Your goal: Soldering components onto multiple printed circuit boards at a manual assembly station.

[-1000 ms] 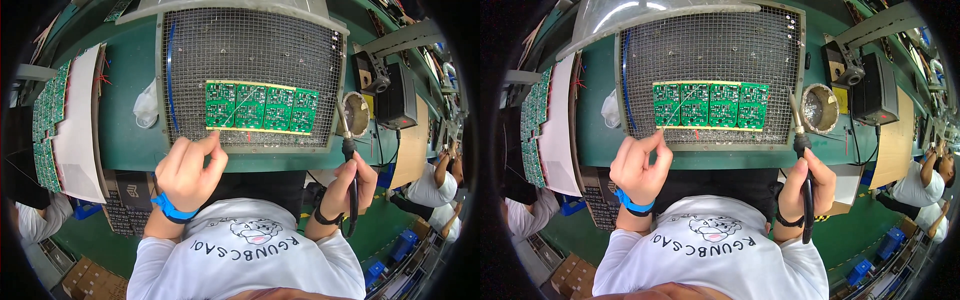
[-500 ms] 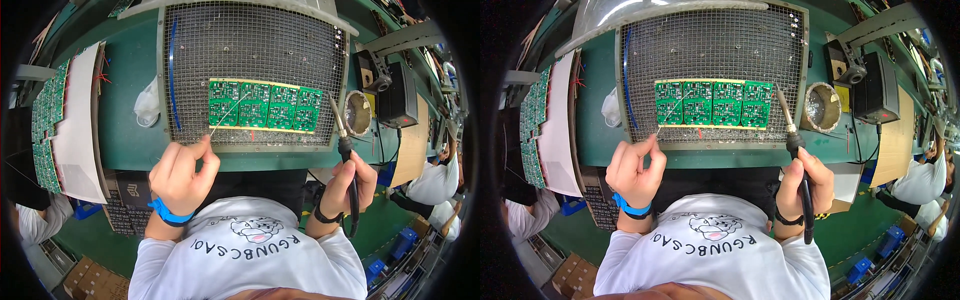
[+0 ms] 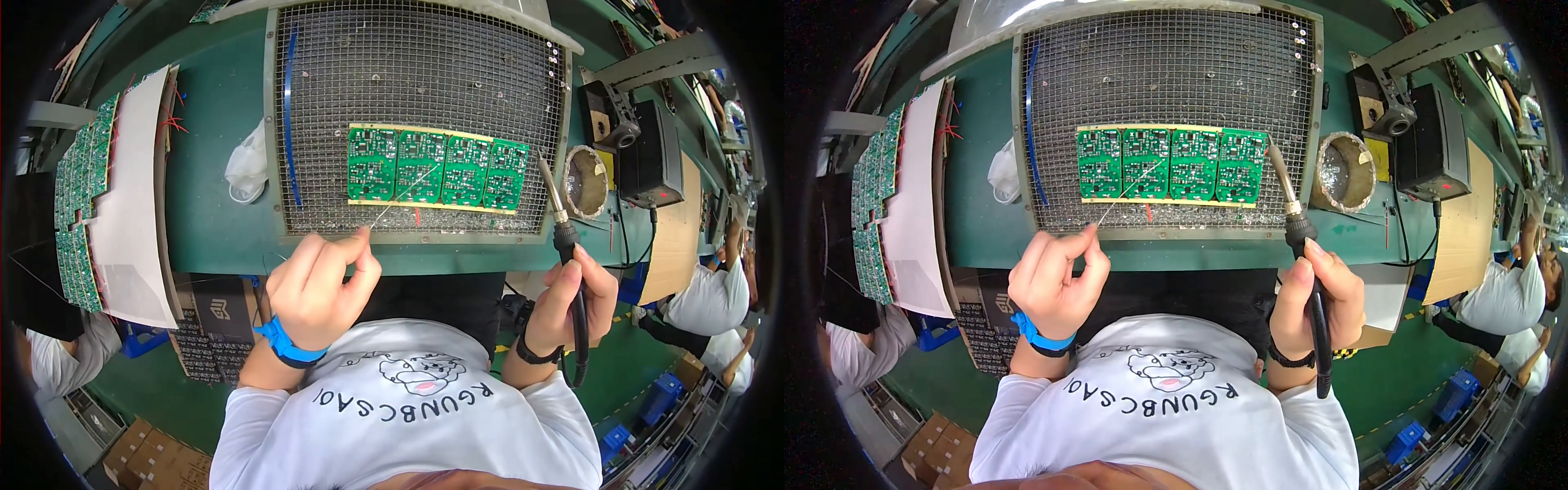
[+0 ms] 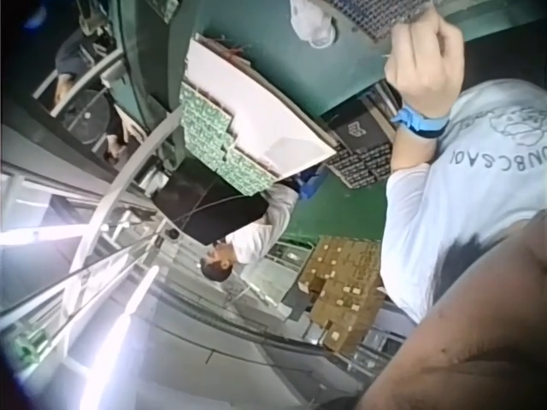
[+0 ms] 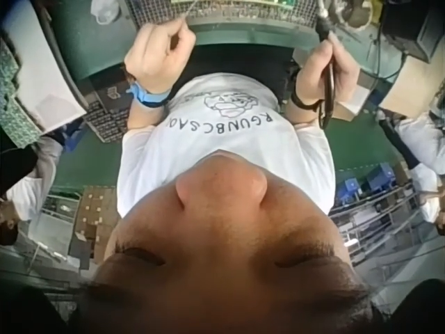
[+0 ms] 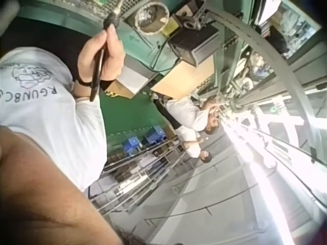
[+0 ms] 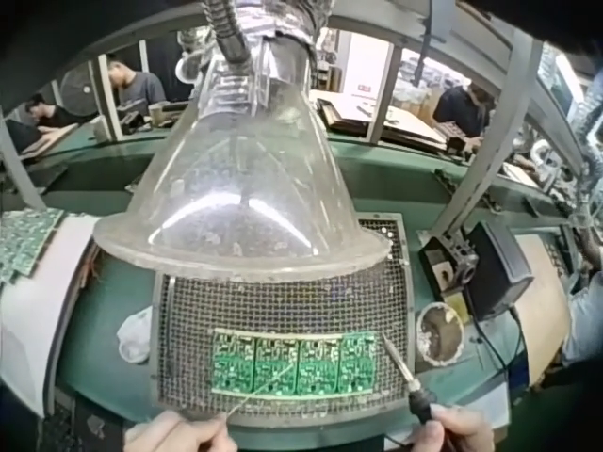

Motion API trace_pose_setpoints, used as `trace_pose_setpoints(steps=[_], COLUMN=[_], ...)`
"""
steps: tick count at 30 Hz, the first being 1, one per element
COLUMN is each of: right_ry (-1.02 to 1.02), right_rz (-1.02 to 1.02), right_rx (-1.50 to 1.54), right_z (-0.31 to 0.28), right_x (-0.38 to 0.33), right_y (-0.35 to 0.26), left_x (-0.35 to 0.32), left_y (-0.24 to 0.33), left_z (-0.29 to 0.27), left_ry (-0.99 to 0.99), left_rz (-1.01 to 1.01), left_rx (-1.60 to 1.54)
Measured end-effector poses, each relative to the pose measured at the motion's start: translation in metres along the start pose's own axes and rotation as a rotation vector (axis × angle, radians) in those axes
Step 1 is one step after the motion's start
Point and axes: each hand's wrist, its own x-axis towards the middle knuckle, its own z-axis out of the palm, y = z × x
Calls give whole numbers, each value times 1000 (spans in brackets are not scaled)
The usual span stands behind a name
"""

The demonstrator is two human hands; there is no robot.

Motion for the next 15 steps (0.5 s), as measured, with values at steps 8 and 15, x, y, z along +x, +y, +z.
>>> trace_pose_setpoints(steps=[8,15], right_ry=[29,5], right_rz=[-20,-1], right_rx=[-61,-21], right_z=[-3,-1], right_x=[-6,-6], right_y=[8,6], left_x=[0,6], left_y=[-12,-20], left_z=[-14,-23], left_ry=[35,114], left_rz=[-49,-131], left_rx=[60,155])
